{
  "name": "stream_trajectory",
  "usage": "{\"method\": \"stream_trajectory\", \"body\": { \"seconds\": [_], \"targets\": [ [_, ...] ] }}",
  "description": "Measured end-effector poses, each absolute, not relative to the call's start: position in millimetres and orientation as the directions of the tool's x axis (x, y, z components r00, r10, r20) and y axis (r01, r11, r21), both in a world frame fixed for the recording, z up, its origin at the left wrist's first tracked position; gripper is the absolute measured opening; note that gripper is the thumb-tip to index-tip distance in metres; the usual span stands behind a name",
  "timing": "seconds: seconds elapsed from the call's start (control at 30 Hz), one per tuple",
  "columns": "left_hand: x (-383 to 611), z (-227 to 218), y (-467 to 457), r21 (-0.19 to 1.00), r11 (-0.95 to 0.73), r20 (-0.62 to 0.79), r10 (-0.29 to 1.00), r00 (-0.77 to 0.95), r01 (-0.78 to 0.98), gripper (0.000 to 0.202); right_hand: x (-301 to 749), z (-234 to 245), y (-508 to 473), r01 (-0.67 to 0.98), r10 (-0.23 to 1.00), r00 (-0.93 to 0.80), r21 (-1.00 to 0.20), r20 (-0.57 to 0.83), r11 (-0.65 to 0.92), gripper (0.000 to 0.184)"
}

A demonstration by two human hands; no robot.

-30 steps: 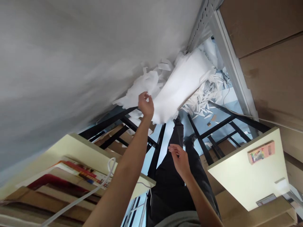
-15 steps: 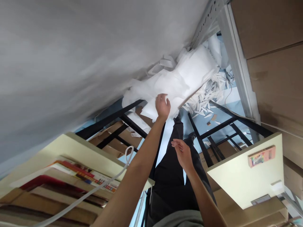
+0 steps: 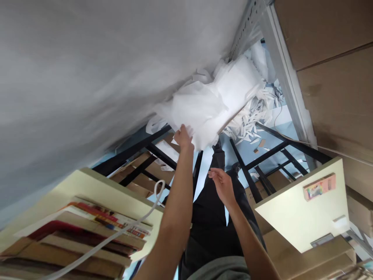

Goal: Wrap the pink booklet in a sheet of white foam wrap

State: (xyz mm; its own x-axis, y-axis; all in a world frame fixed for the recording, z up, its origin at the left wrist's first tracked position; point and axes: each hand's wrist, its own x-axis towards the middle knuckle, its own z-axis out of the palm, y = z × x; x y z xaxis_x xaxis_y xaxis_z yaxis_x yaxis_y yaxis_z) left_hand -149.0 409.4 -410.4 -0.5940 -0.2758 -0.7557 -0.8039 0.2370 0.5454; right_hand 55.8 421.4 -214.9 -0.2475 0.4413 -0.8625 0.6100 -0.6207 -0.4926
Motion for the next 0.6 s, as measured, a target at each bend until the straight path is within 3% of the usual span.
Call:
{"method": "stream_trajectory", "body": {
  "seconds": [0.1,0.23,0.37,0.53,0.6],
  "targets": [
    [-118.7,-351.1,415.0,0.556,-0.073,-0.802,-0.307,-0.512,-0.828,0.016,40.2,-218.2,440.6,0.555,0.481,-0.252,-0.532,-0.840,-0.639,0.063],
    [-65.3,-272.8,417.9,0.571,-0.159,-0.820,-0.152,-0.551,-0.806,0.024,9.4,-217.9,469.4,0.455,0.519,-0.253,-0.574,-0.817,-0.681,0.069],
    [-22.8,-215.2,411.6,0.624,-0.103,-0.781,-0.051,-0.623,-0.774,0.031,-2.2,-205.0,484.8,0.370,0.601,-0.289,-0.666,-0.745,-0.648,0.058],
    [-6.5,-169.3,398.7,0.635,0.016,-0.762,0.178,-0.623,-0.772,0.040,37.8,-170.7,489.5,0.402,0.734,-0.176,-0.729,-0.656,-0.554,0.050],
    [-5.5,-157.9,396.7,0.660,0.092,-0.747,0.191,-0.637,-0.746,0.039,65.6,-152.9,491.6,0.391,0.758,-0.153,-0.743,-0.634,-0.543,0.050]
  ]
}}
